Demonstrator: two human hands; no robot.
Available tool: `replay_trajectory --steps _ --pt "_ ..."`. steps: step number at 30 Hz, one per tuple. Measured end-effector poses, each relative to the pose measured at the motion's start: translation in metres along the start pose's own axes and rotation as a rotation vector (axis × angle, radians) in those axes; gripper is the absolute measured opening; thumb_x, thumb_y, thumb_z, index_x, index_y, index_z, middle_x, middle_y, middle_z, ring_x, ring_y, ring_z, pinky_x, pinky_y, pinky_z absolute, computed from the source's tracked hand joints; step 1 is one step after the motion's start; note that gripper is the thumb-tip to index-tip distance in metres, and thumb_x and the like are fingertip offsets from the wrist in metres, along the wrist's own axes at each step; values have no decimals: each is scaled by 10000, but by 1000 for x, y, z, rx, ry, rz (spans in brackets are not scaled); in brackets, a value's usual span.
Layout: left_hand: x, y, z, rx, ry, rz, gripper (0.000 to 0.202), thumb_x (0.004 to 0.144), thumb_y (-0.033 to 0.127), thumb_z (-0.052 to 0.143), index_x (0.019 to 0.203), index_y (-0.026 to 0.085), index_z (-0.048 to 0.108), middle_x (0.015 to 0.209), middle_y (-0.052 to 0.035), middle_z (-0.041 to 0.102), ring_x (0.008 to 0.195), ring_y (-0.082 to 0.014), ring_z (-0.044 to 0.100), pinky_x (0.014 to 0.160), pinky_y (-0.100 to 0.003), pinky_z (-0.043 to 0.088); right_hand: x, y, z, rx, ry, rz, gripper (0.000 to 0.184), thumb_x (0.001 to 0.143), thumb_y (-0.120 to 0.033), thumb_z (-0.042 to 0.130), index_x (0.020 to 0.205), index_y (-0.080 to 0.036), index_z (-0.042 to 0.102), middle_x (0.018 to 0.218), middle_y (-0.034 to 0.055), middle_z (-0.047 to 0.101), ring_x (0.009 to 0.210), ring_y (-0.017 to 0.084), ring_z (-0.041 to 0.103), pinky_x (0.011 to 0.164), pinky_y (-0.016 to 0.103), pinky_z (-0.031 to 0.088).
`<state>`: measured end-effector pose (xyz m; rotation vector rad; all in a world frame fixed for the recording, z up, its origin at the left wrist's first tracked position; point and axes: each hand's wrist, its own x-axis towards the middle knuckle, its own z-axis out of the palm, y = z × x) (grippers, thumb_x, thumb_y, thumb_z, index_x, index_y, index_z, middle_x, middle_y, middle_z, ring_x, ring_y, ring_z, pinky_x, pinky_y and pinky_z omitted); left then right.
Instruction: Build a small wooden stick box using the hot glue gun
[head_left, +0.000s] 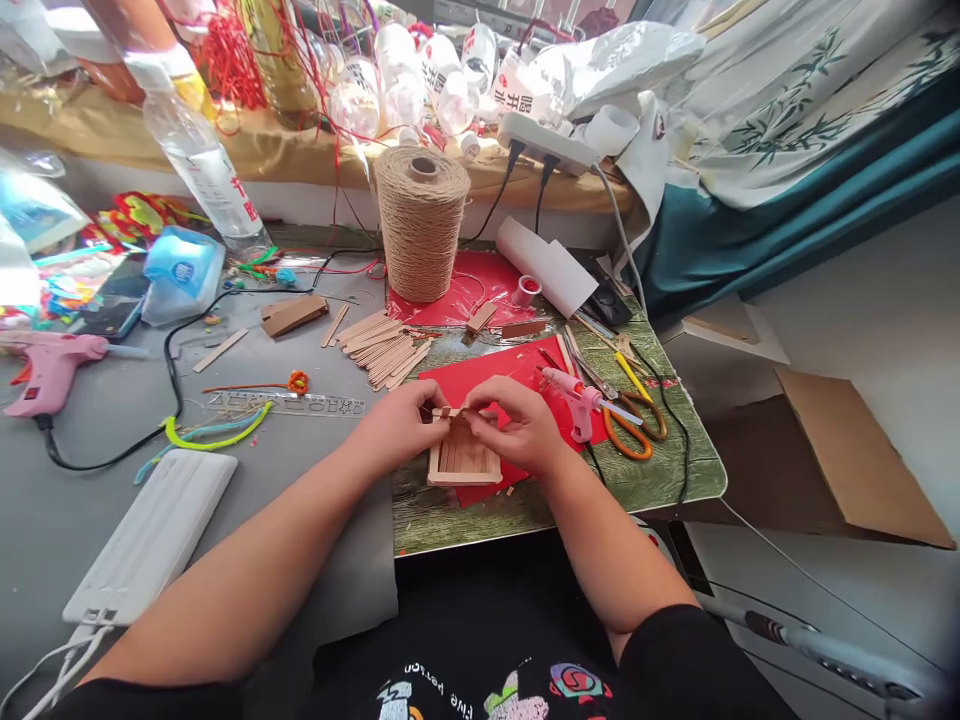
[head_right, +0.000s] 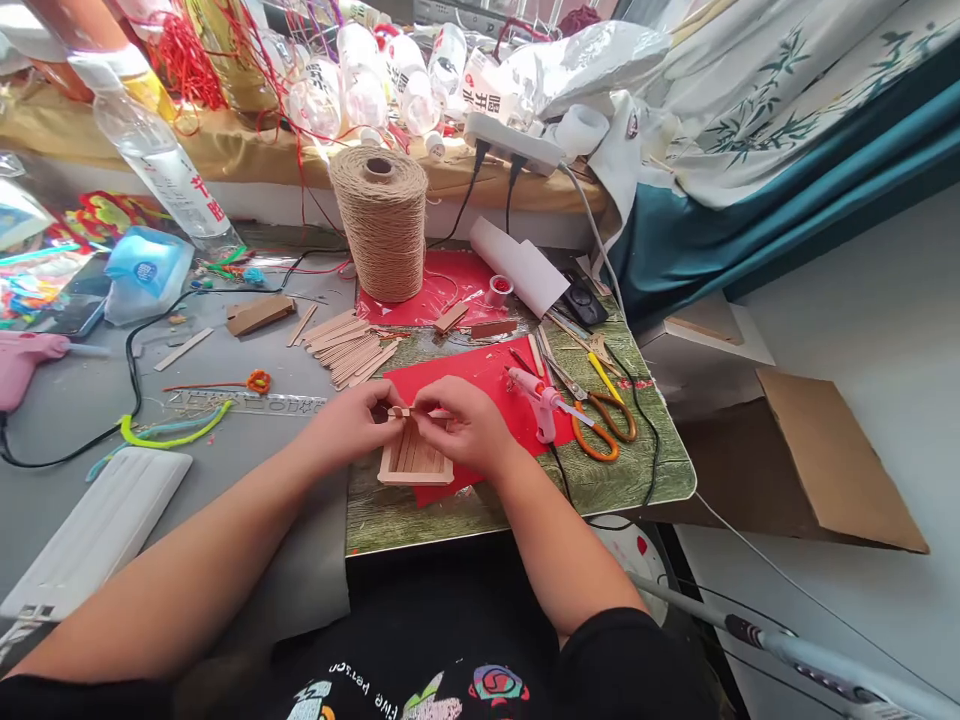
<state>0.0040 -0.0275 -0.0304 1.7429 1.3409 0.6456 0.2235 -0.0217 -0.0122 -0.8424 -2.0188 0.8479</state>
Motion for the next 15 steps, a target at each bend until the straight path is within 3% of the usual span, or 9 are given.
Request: replay_trajectory --steps 15 --pt "-4 7 -2 34 -36 -16 112 777 253 640 885 226 635 896 -17 724 832 -213 669 698 -317 508 5 5 2 41 -103 31 79 902 -165 628 947 -226 651 908 35 689 831 182 645 779 332 561"
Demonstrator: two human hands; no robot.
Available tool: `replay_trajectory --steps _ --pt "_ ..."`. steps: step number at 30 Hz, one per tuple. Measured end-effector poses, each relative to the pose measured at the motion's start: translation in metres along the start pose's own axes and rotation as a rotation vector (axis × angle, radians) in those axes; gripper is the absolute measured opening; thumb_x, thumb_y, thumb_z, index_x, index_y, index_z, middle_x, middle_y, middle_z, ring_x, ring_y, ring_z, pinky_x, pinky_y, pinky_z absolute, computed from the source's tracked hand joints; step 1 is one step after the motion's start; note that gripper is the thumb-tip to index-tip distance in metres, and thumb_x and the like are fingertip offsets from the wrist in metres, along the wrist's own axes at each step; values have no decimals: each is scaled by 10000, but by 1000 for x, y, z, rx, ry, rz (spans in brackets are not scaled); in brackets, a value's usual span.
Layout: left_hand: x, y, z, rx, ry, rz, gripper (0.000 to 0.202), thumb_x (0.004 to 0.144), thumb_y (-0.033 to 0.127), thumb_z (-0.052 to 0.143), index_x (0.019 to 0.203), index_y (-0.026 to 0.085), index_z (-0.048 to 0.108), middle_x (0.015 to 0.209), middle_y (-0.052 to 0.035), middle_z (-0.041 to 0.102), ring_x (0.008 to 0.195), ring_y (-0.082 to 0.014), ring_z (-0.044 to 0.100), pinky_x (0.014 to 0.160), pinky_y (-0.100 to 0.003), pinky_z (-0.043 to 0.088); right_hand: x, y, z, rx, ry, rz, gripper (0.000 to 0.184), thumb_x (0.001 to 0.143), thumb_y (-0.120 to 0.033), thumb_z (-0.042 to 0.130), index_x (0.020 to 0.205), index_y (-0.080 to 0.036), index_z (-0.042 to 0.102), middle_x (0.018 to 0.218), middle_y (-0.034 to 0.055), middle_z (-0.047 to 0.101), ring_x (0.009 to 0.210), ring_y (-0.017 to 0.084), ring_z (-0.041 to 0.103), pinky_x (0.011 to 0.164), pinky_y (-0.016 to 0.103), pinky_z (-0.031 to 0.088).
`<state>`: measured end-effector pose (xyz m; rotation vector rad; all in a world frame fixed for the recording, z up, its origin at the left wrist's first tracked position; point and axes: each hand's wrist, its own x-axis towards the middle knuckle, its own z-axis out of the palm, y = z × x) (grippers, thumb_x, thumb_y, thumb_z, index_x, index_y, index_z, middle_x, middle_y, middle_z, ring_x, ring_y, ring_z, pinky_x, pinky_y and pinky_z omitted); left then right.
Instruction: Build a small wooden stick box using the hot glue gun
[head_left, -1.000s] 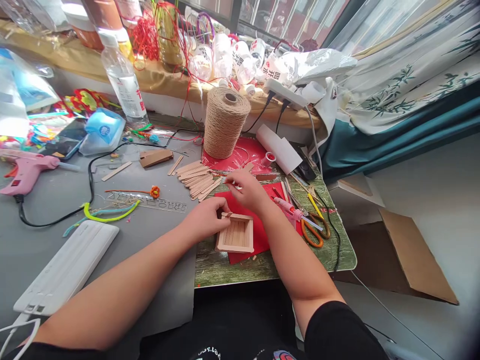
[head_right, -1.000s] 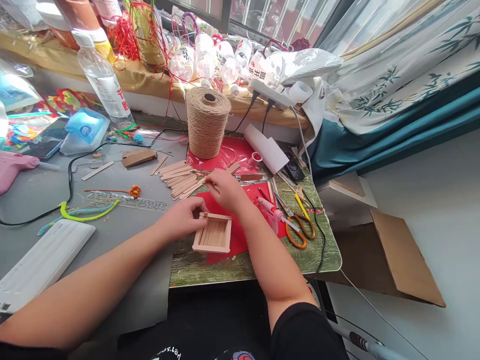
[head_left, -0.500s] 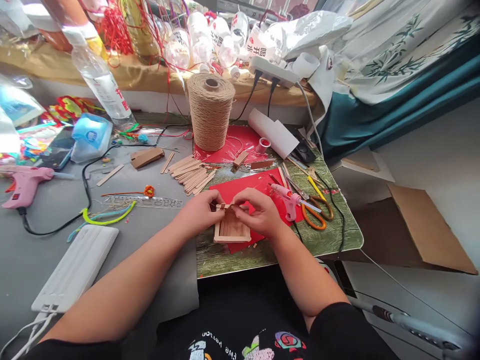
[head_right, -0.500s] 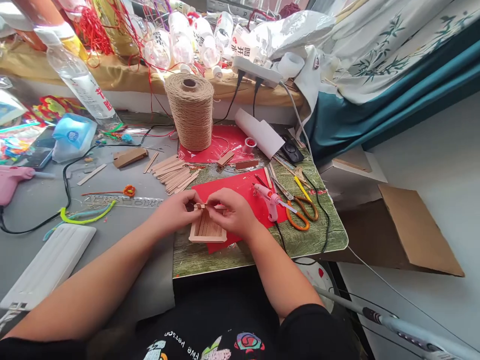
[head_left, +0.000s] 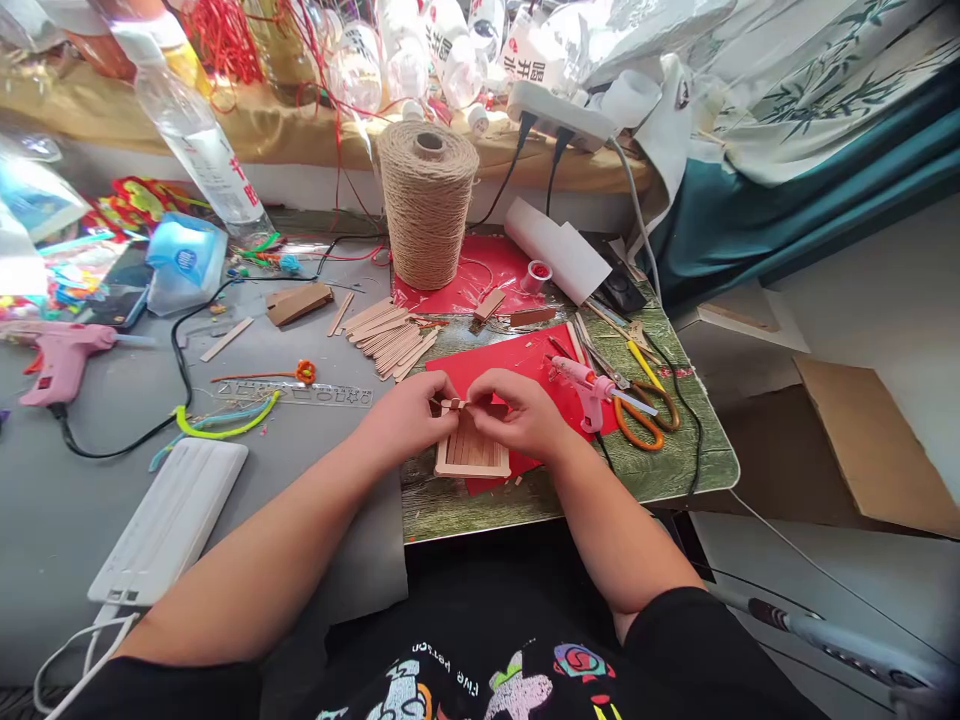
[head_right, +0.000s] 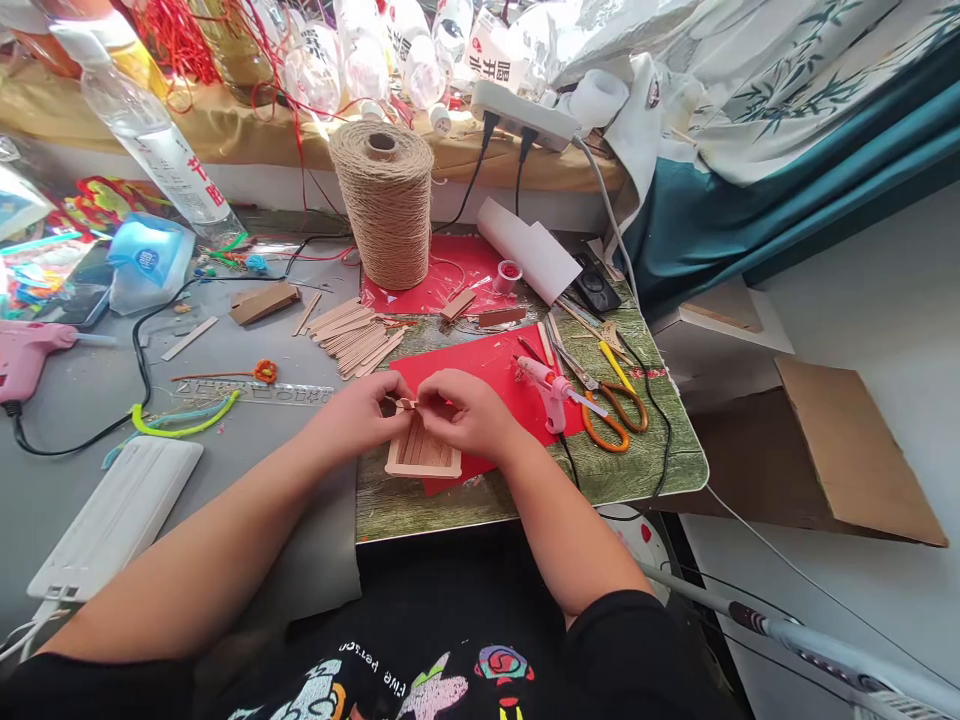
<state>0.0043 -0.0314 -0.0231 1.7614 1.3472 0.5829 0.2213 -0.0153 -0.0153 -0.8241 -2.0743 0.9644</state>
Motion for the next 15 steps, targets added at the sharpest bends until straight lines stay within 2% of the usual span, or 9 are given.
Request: replay_trajectory --steps 5,9,11,15 --pt "-1 0 -5 -22 -12 33 158 795 261 650 946 225 681 967 -27 754 875 -217 695 766 -334 545 -2 4 4 -64 21 -56 92 918 -171 650 976 -241 662 917 38 697 847 197 646 802 352 549" --pt "-3 2 -12 -6 -22 45 155 869 314 639 959 220 722 964 -36 775 883 -217 711 781 -330 557 -4 6 6 -46 52 -66 71 929 -194 652 982 -241 655 917 39 691 852 200 647 798 353 546" --pt "-4 4 -15 98 -5 71 165 908 334 626 952 226 742 948 -40 780 881 -222 714 788 -338 552 -3 8 8 -51 69 -57 56 935 -210 651 981 -241 643 914 40 685 846 200 642 788 352 546" --pt "-7 5 -17 369 34 246 220 993 336 557 1017 238 752 1032 -63 789 951 -242 719 829 -354 530 -1 12 10 -61 82 -72 81 935 -194 642 998 -243 633 906 35 678 835 196 633 796 353 549"
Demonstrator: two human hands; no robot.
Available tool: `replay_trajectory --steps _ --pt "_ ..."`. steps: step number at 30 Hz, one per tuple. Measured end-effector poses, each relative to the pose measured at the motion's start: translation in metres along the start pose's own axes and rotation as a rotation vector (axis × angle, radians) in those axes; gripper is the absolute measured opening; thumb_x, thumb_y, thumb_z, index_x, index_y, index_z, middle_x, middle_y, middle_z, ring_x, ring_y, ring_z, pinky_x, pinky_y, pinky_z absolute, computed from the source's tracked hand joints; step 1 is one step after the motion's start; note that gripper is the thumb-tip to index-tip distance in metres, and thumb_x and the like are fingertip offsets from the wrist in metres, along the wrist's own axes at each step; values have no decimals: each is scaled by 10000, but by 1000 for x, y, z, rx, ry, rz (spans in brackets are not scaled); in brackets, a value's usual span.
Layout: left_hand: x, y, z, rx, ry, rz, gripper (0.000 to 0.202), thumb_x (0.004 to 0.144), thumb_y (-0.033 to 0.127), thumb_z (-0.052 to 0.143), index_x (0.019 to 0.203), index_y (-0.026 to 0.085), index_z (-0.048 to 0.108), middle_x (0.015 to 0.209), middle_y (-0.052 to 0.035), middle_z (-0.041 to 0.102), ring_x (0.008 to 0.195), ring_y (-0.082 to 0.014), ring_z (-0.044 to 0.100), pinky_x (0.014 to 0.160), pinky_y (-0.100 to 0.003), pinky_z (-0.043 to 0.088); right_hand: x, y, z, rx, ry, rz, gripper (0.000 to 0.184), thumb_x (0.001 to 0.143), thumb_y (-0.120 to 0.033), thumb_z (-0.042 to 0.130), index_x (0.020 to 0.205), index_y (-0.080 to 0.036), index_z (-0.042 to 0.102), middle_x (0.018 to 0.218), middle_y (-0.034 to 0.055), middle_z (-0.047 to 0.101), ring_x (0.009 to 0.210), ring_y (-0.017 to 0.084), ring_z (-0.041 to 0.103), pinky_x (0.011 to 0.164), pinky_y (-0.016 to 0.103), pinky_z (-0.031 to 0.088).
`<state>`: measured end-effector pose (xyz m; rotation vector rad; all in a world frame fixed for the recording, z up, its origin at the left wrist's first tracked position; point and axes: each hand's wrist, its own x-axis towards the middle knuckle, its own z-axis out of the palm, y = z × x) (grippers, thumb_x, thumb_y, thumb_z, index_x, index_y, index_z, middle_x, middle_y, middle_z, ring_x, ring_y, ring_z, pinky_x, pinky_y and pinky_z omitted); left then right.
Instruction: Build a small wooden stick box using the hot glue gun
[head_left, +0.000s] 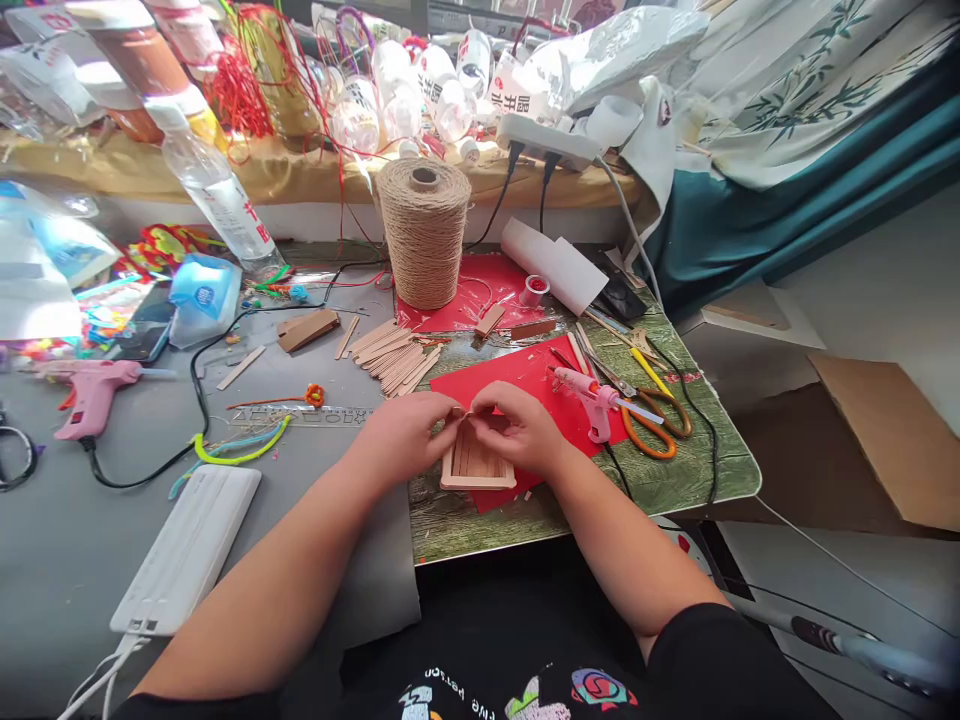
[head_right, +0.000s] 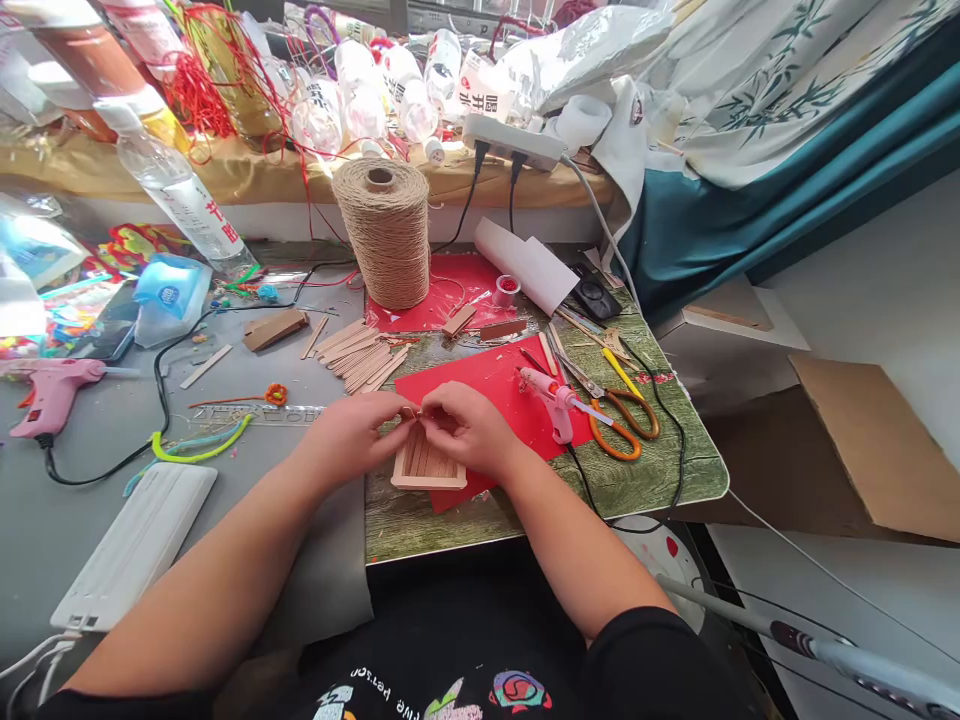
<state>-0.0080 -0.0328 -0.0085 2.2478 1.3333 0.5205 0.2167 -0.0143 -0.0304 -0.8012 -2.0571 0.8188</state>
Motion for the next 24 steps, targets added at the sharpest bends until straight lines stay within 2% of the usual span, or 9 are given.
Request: replay_trajectory --steps 4,9,16,20,24 --pt "-1 -2 2 95 -4 105 258 1029 302 508 1104 237 747 1116 -71 794 1008 -245 728 831 -346 537 -1 2 -1 -2 -9 -7 100 936 -178 631 1014 -240 641 939 45 693 874 203 643 829 361 549" --pt "0 -4 5 106 39 142 271 1021 277 528 1136 259 772 1145 -41 809 1023 -224 749 858 -324 564 -1 2 -2 4 0 -48 76 949 -184 631 1008 -232 644 922 47 700 861 207 638 819 362 536" --pt "2 1 3 -58 32 36 255 944 227 595 1064 269 816 1115 -16 820 1010 -217 761 912 -332 581 0 3 -2 31 1 -114 95 989 -191 631 1060 -240 671 963 50 748 885 208 656 848 372 531" --pt "4 -1 2 -174 26 -54 291 915 209 612 1078 307 831 1136 12 824 1029 -208 773 950 -324 583 -1 2 -1 35 49 -73 73 980 -195 644 1039 -226 675 937 51 732 863 200 655 822 355 534" --pt "3 -2 5 -169 34 -57 300 919 226 607 1096 315 831 1167 17 821 1068 -221 772 978 -348 578 -1 1 0 17 66 -41 68 962 -184 644 1012 -226 662 926 46 716 849 197 642 805 349 530"
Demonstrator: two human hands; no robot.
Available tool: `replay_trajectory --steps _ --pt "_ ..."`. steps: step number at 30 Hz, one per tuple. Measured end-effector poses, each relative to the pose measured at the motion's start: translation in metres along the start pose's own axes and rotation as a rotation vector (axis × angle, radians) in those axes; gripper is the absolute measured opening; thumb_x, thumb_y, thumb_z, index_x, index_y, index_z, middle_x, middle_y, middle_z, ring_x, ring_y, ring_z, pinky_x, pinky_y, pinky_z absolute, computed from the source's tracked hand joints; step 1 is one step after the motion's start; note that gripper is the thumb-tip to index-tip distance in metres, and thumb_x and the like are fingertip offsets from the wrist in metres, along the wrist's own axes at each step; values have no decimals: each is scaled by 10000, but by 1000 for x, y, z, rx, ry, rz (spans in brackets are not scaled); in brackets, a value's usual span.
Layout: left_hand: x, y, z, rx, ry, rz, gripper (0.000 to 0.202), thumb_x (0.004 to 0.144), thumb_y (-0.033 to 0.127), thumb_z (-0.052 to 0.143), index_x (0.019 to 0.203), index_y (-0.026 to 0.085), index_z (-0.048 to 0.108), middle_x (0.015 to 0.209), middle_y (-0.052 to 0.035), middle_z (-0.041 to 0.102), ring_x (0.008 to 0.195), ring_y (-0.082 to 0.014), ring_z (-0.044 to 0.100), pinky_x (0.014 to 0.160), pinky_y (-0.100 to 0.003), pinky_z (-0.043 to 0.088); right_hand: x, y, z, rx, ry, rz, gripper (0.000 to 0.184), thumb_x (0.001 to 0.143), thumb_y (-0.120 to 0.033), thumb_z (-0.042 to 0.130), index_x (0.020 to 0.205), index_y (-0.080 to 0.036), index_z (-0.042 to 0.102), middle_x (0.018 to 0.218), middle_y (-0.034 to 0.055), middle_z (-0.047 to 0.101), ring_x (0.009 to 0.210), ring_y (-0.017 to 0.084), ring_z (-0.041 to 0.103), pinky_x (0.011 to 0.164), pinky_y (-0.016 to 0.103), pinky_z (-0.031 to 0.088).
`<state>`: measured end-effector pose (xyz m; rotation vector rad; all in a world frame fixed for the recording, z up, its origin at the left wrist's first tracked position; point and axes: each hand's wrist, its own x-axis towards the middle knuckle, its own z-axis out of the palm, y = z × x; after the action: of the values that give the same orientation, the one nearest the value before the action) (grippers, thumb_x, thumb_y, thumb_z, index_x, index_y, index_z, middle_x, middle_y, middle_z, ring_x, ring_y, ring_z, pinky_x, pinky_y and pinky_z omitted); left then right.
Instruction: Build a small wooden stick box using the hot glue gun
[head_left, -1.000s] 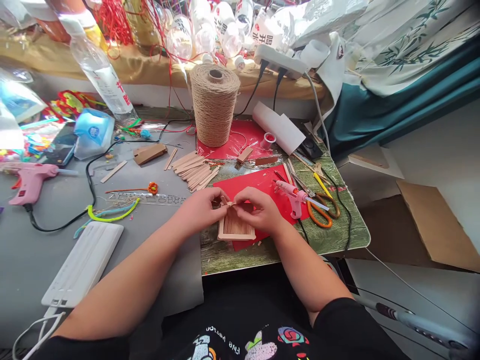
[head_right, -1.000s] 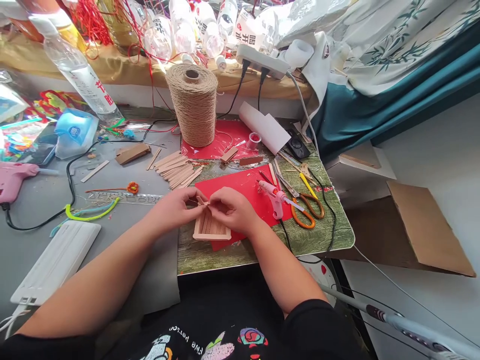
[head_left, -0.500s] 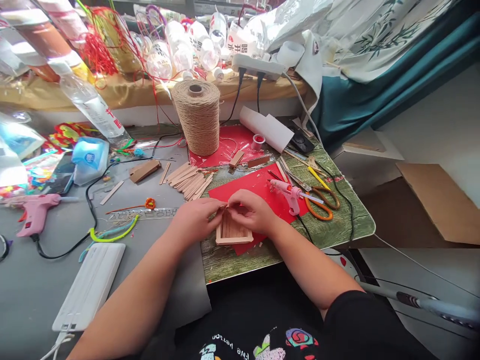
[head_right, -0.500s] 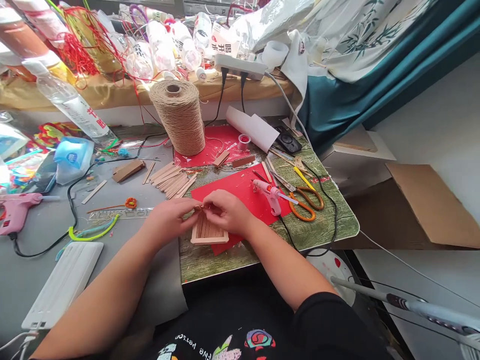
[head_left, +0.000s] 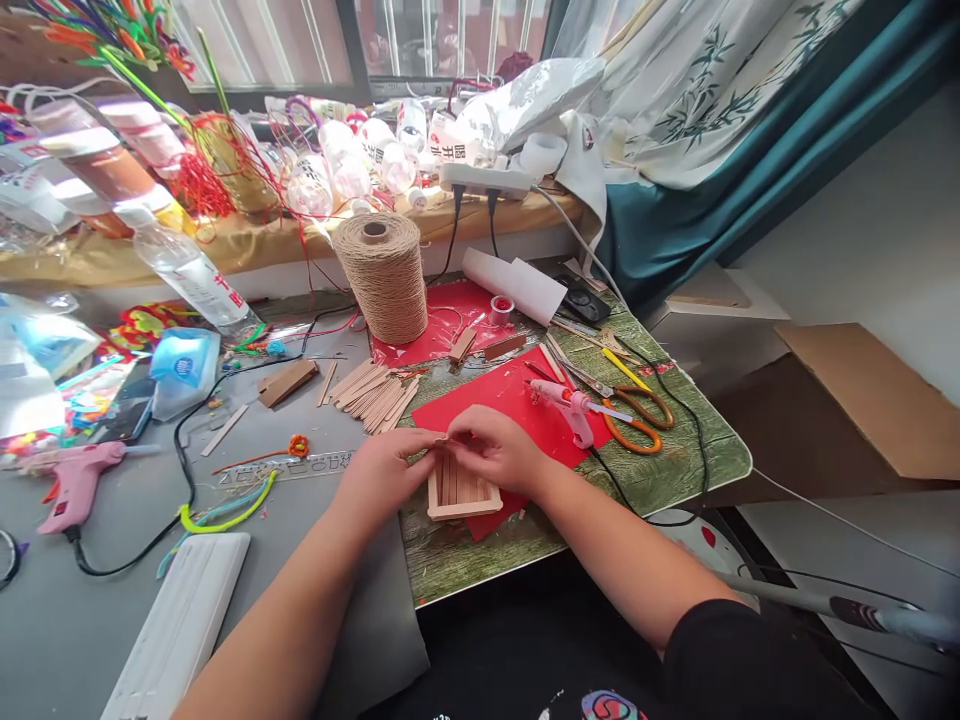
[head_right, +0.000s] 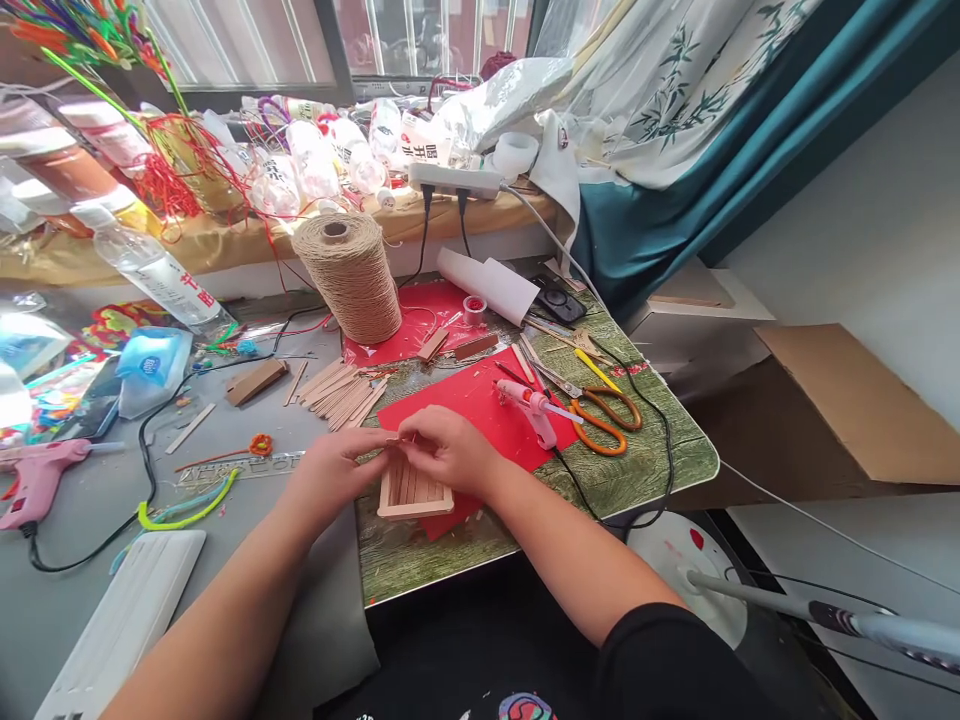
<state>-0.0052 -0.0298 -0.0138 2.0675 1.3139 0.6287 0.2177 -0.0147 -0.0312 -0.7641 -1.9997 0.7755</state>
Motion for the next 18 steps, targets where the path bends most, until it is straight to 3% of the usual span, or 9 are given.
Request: replay_trajectory --steps 18 --pt "5 -2 1 -98 7 -26 161 886 238 652 920 261 808 977 14 815 919 -189 738 849 -311 544 -4 2 3 28 2 76 34 961 -226 673 994 -233 667 925 42 696 864 198 646 804 345 540"
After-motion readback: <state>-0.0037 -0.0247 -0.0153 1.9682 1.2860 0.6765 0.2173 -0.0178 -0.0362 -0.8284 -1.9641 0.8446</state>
